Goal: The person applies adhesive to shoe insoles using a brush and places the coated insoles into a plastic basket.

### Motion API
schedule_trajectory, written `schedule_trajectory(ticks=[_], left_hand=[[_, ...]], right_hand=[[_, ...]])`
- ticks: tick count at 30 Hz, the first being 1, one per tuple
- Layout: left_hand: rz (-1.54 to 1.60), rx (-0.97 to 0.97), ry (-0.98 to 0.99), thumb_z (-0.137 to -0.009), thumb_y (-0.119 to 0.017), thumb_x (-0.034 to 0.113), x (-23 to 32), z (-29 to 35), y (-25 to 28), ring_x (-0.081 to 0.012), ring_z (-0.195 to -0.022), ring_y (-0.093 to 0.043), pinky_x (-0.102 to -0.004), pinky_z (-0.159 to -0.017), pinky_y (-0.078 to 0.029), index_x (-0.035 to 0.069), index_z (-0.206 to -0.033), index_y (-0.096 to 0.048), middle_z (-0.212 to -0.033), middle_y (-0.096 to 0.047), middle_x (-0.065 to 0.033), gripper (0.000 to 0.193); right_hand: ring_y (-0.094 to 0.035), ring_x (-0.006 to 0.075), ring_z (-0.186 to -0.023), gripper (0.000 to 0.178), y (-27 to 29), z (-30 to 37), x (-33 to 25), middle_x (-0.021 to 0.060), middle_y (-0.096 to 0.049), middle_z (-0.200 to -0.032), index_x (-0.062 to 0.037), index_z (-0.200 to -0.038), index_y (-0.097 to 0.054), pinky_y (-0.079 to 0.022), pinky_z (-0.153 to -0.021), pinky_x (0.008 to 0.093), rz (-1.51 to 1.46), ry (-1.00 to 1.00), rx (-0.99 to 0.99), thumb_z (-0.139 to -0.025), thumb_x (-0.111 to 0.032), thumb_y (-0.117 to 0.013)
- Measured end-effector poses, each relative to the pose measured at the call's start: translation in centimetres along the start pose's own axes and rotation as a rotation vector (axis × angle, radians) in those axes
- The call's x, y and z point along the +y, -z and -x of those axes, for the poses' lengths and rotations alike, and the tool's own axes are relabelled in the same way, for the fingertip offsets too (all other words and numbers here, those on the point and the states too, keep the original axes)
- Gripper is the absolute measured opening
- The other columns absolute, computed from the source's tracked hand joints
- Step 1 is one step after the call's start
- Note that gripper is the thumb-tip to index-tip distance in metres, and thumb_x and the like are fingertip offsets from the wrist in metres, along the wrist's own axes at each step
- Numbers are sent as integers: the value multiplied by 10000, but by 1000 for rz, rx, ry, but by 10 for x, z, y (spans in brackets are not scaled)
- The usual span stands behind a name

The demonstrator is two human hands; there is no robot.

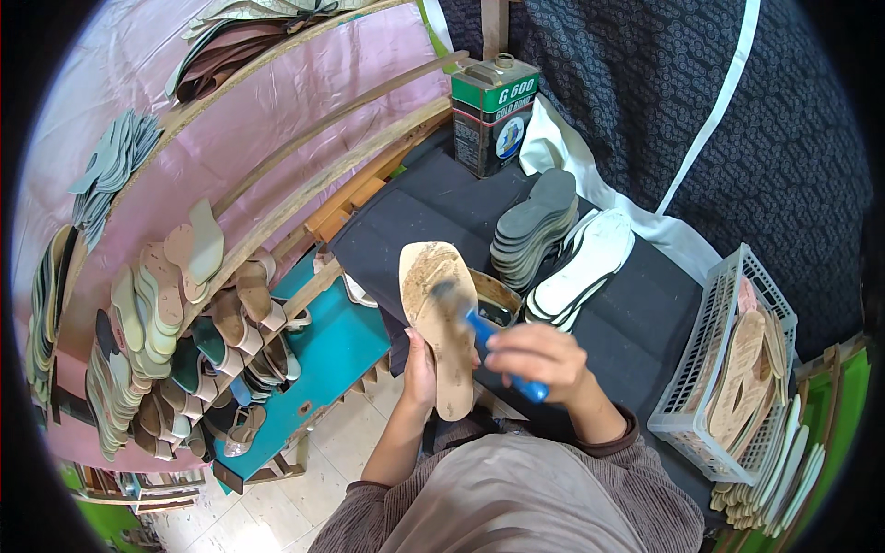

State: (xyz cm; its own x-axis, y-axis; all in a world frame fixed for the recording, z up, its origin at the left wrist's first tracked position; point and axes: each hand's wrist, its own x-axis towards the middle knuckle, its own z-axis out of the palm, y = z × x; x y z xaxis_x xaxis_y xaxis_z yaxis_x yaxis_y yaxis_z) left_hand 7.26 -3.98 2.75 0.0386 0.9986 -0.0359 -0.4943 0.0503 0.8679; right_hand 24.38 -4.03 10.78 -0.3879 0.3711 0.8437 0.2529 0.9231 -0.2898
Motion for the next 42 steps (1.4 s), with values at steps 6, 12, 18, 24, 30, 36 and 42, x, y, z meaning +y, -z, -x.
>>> schedule_trajectory(ticks=[6, 12, 18, 24, 30, 36, 42], left_hand=[[150, -170, 73, -920, -87, 625, -2, -2, 16, -227, -747, -605, -337, -684, -502, 11, -1206, -453, -886, -608, -147, 770], [127, -108, -83, -926, -104, 615, 7, 2, 6, -238, -760, -602, -360, -683, -499, 24, -1269, -406, -1025, -595, -161, 747], [195, -139, -74, -936, -100, 595, 3, 0, 15, -241, -834, -607, -372, -721, -509, 48, -1338, -345, -1129, -568, -183, 721], [196, -74, -154, -942, -117, 586, 9, -8, 10, -237, -847, -604, -367, -732, -505, 33, -1299, -378, -1074, -589, -173, 707], [499, 324, -172, -953, -122, 565, 25, -17, -20, -243, -900, -591, -374, -791, -488, 36, -1321, -360, -1134, -558, -192, 687], [308, -45, -241, -959, -124, 552, 28, -16, -6, -259, -925, -579, -389, -822, -468, 51, -1336, -344, -1116, -562, -190, 665], [374, -135, -213, -945, -134, 584, 31, -22, 2, -252, -828, -574, -387, -725, -485, 48, -1316, -363, -1066, -559, -195, 690]], right_hand=[[-644, 268, -748, 202, -2, 1, -14, 147, -634, -932, 0, -874, -657, -541, -639, 323, -141, 128, -183, -680, -57, -649], [-641, 249, -729, 193, 5, 0, -9, 143, -642, -930, -5, -880, -671, -540, -612, 313, -27, 134, -79, -713, -101, -667], [-638, 268, -739, 159, 6, 2, -10, 156, -634, -937, 1, -883, -668, -533, -619, 330, -198, 74, -60, -743, -64, -630], [-639, 275, -756, 175, 1, 5, -18, 155, -640, -938, 10, -885, -668, -533, -646, 334, -332, 58, -181, -721, -42, -634], [-635, 268, -754, 198, 9, 5, -8, 144, -640, -953, 5, -874, -666, -533, -652, 333, -168, -6, -62, -684, -47, -661], [-636, 269, -743, 192, 11, 7, -11, 132, -648, -903, 0, -883, -665, -528, -633, 322, -250, -51, -86, -699, -55, -667], [-629, 276, -746, 183, 7, 2, -21, 138, -635, -936, 14, -884, -660, -522, -638, 329, -403, 36, -220, -711, -45, -666]])
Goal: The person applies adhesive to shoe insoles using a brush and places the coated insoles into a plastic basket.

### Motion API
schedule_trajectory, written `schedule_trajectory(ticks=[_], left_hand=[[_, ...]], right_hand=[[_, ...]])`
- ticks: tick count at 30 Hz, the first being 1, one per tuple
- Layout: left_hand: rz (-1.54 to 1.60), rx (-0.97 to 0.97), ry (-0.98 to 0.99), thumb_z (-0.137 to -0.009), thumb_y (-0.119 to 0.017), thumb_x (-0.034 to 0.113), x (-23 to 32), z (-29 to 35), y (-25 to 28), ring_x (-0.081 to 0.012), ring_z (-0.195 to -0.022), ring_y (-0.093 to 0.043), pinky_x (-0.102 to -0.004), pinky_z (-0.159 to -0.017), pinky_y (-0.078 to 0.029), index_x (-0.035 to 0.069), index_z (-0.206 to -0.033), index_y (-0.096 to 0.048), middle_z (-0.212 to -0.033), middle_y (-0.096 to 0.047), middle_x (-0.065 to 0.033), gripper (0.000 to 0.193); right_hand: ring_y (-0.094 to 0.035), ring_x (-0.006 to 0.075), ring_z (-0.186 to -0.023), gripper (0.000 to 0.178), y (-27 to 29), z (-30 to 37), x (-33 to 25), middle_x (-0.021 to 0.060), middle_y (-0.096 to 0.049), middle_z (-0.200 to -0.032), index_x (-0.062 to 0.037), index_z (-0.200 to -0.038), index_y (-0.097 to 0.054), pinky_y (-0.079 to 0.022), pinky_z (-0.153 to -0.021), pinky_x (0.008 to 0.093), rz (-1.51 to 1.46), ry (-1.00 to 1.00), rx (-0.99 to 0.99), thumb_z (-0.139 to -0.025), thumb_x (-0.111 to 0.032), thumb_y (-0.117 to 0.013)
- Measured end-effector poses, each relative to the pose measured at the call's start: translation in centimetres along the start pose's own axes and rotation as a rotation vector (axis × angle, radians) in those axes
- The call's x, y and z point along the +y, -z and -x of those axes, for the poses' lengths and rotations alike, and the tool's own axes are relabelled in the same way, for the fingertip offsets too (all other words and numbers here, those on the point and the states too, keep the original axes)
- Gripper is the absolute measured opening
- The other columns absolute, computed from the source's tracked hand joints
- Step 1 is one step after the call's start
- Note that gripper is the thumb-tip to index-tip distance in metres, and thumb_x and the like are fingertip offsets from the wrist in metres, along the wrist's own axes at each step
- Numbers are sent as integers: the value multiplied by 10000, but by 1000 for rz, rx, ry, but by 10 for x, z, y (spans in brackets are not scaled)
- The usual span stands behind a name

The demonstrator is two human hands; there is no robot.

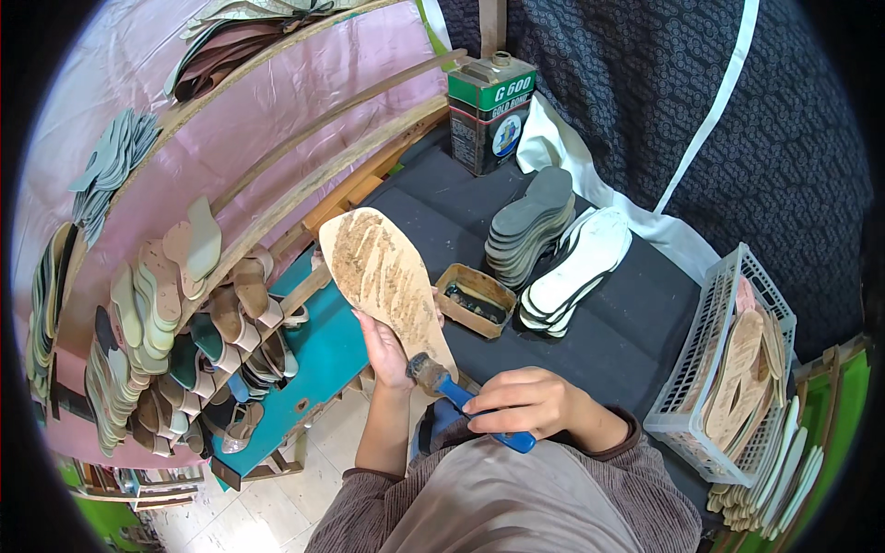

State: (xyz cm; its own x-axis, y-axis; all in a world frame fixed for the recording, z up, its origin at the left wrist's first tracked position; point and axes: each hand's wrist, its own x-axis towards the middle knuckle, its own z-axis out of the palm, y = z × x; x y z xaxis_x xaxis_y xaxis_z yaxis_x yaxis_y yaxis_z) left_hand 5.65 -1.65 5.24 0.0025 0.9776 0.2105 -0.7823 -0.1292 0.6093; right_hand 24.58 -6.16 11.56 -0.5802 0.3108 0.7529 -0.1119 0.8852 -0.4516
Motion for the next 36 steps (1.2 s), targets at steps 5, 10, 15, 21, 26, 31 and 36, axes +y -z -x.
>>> schedule_trajectory(ticks=[5, 10, 15, 21, 26, 31, 36], left_hand=[[-24, 61, -63, -923, -146, 624, 0, -3, -1, -239, -815, -590, -355, -687, -493, 46, -1307, -375, -1079, -575, -198, 731], [19, 2, -63, -919, -158, 633, 7, -6, -3, -239, -801, -584, -359, -673, -491, 49, -1296, -391, -1063, -572, -191, 733], [67, 5, -59, -908, -174, 654, 10, -7, -3, -236, -816, -570, -354, -683, -481, 64, -1308, -389, -1082, -553, -194, 745], [105, -9, -124, -900, -180, 666, 16, -2, 5, -243, -831, -563, -363, -708, -471, 78, -1323, -383, -1091, -545, -191, 753], [80, 4, -130, -895, -186, 673, 22, 2, 12, -242, -833, -554, -360, -712, -462, 77, -1325, -383, -1105, -539, -188, 761], [65, 57, -152, -889, -193, 683, 29, 8, 12, -238, -827, -549, -356, -716, -457, 74, -1326, -382, -1108, -538, -185, 773], [78, 91, -131, -931, -206, 608, 31, 13, 10, -247, -811, -552, -364, -681, -466, 77, -1293, -406, -1063, -543, -188, 673]], right_hand=[[-632, 276, -762, 182, 4, 5, 7, 141, -634, -940, 11, -874, -656, -521, -637, 330, 90, -77, 169, -699, -36, -675], [-632, 268, -749, 182, 4, 1, 1, 149, -638, -930, 6, -880, -660, -519, -631, 325, -13, -56, 21, -704, -36, -663], [-632, 260, -742, 183, -1, 3, -1, 138, -649, -905, -2, -886, -666, -521, -630, 329, 12, -53, 6, -715, -64, -654], [-634, 264, -738, 175, 1, -1, -4, 134, -647, -908, 3, -882, -656, -521, -632, 330, 62, -128, 85, -712, -32, -637], [-635, 263, -728, 205, -11, -2, -4, 130, -653, -875, 0, -883, -664, -521, -621, 330, -93, -79, -11, -681, -35, -673], [-617, 259, -689, 188, -17, -6, -2, 132, -639, -876, 8, -859, -652, -508, -595, 320, 18, -62, 42, -673, -7, -633], [-619, 276, -723, 177, -22, -14, 1, 144, -633, -881, 31, -874, -644, -511, -619, 323, -97, -24, -9, -705, -2, -604]])
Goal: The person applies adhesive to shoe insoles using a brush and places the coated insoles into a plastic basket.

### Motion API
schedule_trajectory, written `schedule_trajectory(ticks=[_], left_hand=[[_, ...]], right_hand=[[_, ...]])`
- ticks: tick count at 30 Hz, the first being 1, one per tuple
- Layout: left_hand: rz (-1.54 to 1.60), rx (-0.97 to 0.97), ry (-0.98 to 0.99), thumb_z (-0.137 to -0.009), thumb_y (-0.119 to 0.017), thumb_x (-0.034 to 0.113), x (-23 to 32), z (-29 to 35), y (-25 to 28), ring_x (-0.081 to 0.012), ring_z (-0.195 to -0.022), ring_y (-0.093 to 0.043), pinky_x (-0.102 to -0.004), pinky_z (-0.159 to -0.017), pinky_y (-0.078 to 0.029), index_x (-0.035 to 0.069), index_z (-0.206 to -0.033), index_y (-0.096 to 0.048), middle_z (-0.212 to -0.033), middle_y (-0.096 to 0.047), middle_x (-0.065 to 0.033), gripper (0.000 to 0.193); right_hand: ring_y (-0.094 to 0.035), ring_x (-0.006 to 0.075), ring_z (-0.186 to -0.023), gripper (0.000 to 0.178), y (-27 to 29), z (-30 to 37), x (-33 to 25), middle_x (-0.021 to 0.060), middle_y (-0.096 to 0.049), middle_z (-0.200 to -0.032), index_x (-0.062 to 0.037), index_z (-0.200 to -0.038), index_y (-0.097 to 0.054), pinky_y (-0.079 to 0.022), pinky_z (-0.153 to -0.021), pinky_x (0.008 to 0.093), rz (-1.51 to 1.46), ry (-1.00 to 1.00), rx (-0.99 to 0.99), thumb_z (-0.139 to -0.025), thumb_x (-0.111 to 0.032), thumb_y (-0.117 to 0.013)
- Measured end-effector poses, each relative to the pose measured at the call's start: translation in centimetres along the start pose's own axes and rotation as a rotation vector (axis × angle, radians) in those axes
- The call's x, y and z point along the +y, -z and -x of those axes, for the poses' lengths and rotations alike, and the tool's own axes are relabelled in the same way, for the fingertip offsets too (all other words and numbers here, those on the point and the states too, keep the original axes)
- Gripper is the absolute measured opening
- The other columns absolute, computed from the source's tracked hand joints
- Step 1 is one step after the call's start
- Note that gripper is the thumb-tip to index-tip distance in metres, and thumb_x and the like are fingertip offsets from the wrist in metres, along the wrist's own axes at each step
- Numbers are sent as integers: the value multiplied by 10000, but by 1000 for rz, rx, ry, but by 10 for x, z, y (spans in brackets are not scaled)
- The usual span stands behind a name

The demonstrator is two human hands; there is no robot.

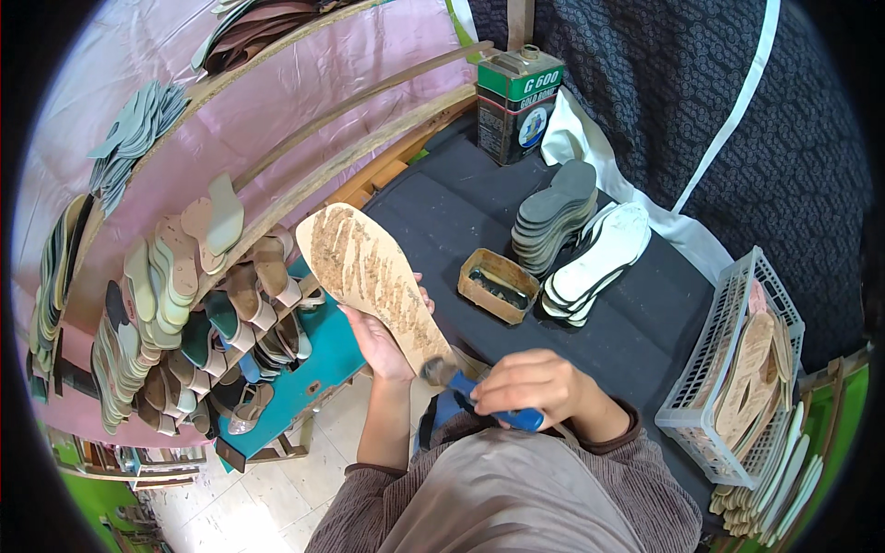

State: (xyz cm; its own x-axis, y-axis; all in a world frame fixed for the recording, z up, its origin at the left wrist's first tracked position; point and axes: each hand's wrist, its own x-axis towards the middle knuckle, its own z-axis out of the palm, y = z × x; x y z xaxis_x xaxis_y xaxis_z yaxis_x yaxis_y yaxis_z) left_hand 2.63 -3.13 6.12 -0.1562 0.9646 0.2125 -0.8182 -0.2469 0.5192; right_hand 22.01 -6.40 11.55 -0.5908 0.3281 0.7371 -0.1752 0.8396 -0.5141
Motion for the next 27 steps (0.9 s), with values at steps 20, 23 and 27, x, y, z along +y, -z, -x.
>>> schedule_trajectory(ticks=[20, 23, 27], left_hand=[[0, 17, 215, -924, -148, 624, -29, 12, 13, -237, -768, -579, -359, -659, -493, 65, -1292, -400, -1039, -575, -187, 715], [18, -19, 239, -917, -159, 637, -37, 12, 9, -235, -769, -575, -356, -657, -488, 66, -1287, -404, -1032, -576, -181, 724], [21, -24, 281, -885, -170, 689, -45, 12, 8, -231, -763, -565, -351, -655, -475, 64, -1275, -410, -1024, -568, -165, 774]], right_hand=[[-656, 219, -758, 284, 23, 23, 36, 141, -615, -929, -7, -957, -611, -519, -628, 282, 507, -531, 483, -723, 135, -537], [-643, 245, -761, 280, 17, 37, 53, 144, -594, -945, -20, -979, -598, -510, -644, 312, 499, -577, 422, -741, 111, -528], [-601, 333, -877, 269, 8, 50, 68, 165, -560, -994, -34, -976, -580, -496, -731, 365, 481, -628, 327, -729, 72, -563]])
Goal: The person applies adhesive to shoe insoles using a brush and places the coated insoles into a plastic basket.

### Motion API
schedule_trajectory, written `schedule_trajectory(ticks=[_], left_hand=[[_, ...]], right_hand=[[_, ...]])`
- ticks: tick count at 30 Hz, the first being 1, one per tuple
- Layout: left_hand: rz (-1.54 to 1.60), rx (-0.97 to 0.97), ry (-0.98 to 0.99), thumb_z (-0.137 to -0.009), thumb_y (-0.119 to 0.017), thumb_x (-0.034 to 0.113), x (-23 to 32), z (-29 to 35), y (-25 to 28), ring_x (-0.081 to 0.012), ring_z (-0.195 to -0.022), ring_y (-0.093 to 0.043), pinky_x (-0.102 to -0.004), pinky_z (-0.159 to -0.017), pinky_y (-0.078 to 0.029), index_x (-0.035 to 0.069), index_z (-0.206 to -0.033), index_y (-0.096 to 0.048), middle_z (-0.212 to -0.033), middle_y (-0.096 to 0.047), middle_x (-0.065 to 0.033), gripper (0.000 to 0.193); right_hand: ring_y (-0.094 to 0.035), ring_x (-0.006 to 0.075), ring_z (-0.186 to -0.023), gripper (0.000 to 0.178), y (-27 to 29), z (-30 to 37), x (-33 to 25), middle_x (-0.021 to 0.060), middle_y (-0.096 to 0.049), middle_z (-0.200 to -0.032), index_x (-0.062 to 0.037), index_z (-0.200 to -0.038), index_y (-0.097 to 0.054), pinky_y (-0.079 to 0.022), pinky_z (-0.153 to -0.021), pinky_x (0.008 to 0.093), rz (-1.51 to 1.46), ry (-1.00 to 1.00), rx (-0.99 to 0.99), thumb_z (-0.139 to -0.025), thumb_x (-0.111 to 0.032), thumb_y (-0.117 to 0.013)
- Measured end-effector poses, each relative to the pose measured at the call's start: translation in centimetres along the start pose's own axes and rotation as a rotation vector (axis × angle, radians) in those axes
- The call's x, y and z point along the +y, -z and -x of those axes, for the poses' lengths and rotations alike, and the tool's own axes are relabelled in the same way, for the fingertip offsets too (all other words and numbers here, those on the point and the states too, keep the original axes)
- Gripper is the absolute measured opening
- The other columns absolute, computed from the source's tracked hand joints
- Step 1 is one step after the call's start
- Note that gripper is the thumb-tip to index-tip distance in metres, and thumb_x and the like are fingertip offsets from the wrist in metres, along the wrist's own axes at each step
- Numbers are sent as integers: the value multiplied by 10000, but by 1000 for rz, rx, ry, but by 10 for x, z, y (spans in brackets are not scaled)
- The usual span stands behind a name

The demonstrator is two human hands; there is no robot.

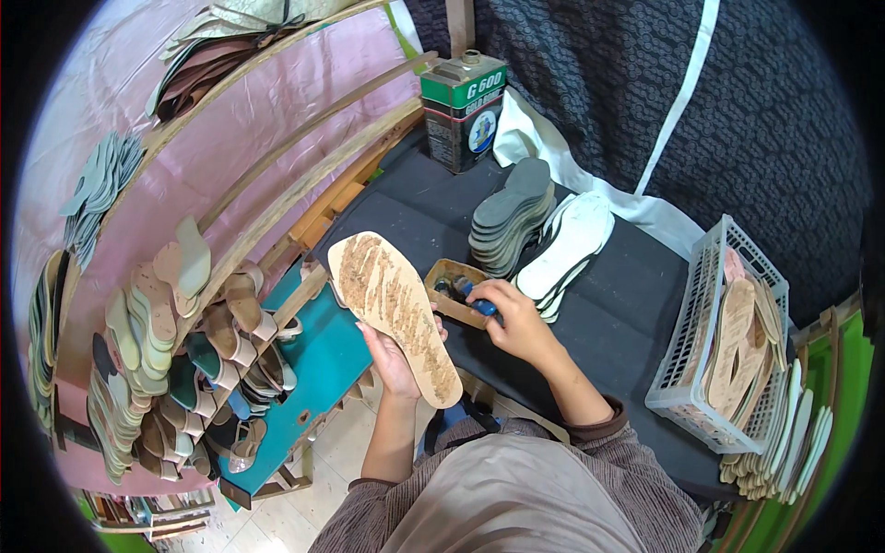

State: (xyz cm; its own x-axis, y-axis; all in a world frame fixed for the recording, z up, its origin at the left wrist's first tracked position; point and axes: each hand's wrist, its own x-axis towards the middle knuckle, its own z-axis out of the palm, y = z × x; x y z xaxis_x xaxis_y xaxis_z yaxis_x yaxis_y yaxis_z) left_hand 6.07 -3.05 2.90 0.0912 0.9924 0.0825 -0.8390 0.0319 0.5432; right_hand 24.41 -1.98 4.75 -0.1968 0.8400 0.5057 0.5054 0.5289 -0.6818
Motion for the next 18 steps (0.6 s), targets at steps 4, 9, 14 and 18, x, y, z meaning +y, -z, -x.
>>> schedule_trajectory(ticks=[4, 9, 14, 18], left_hand=[[-21, 3, 54, -855, -177, 732, -8, -4, 1, -224, -759, -551, -349, -658, -463, 67, -1263, -416, -1019, -559, -150, 816], [-12, -43, 94, -852, -192, 735, -12, -7, 0, -219, -766, -543, -342, -656, -447, 61, -1255, -416, -1020, -557, -143, 817], [-23, -134, 112, -849, -203, 735, -6, -10, 1, -217, -777, -547, -345, -668, -454, 52, -1264, -406, -1045, -553, -143, 825], [-92, -96, 56, -859, -216, 707, 1, -9, -3, -223, -866, -563, -361, -756, -475, 43, -1337, -332, -1077, -550, -142, 827]], right_hand=[[-585, 320, -972, 274, -2, 12, 5, 139, -574, -1025, -39, -980, -580, -474, -834, 365, -19, -95, -91, -719, 37, -615], [-565, 317, -1002, 332, 6, 24, 0, 139, -553, -1079, -48, -1046, -564, -460, -861, 364, 1, -122, -130, -740, -75, -691], [-497, 340, -1102, 509, 24, 26, -34, 163, -492, -1185, -76, -1152, -539, -416, -932, 398, 246, -105, -35, -702, -190, -747], [-477, 355, -1108, 589, 30, 29, -58, 174, -472, -1211, -60, -1187, -512, -403, -935, 420, 248, -77, 187, -681, -234, -760]])
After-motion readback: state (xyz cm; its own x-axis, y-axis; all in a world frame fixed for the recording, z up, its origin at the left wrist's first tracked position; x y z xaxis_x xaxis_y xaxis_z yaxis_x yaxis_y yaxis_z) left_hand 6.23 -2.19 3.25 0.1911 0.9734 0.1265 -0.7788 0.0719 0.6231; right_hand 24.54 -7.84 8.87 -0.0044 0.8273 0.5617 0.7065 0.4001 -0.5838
